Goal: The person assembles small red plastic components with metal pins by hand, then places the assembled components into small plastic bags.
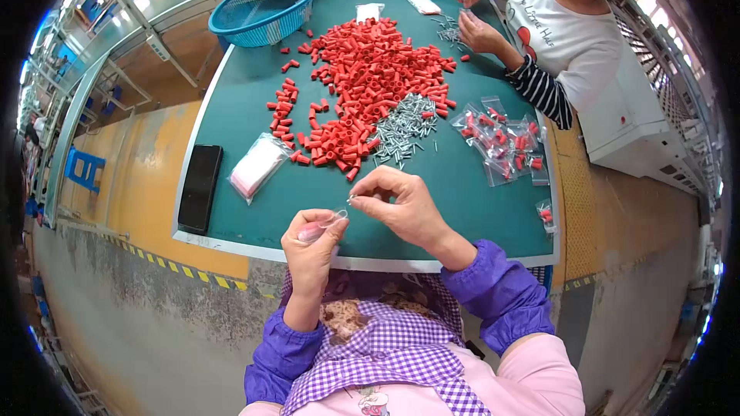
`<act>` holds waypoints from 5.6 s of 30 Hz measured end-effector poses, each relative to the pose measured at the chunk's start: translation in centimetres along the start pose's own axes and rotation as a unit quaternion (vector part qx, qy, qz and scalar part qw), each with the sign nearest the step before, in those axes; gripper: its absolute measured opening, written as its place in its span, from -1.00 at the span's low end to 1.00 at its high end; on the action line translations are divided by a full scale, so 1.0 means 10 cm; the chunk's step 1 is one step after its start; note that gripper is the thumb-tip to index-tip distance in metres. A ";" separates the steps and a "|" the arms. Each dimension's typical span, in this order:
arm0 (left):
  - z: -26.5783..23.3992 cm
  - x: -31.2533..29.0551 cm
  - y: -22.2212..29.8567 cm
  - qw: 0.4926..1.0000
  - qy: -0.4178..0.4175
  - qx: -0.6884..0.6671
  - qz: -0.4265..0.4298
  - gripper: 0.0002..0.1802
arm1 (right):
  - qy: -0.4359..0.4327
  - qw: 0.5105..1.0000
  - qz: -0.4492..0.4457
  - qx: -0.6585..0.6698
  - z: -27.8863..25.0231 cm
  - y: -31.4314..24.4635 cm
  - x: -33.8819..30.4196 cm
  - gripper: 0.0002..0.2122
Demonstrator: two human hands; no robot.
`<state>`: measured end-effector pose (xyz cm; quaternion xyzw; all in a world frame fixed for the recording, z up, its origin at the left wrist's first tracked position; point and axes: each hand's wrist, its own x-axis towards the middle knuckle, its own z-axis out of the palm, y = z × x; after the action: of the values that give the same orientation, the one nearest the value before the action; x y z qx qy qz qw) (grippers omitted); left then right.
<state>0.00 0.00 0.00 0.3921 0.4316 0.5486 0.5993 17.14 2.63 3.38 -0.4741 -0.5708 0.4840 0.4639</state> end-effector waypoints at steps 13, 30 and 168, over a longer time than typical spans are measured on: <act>0.02 -0.01 0.01 1.000 0.018 0.013 0.000 -0.72 | -0.002 0.985 -0.083 -0.150 0.10 -0.03 0.13 -0.86; -0.09 0.00 0.00 0.996 0.031 0.010 0.086 -0.73 | 0.111 0.925 -0.119 -0.344 -0.23 0.21 -0.06 -0.88; 0.03 0.06 0.21 0.972 -0.030 -0.197 -0.123 -0.95 | 0.055 0.975 0.042 0.210 0.20 0.10 -0.08 -0.89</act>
<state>-0.33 0.75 2.00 0.2265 0.3424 0.5328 0.7400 15.37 1.71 2.17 -0.4153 -0.4094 0.5851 0.5635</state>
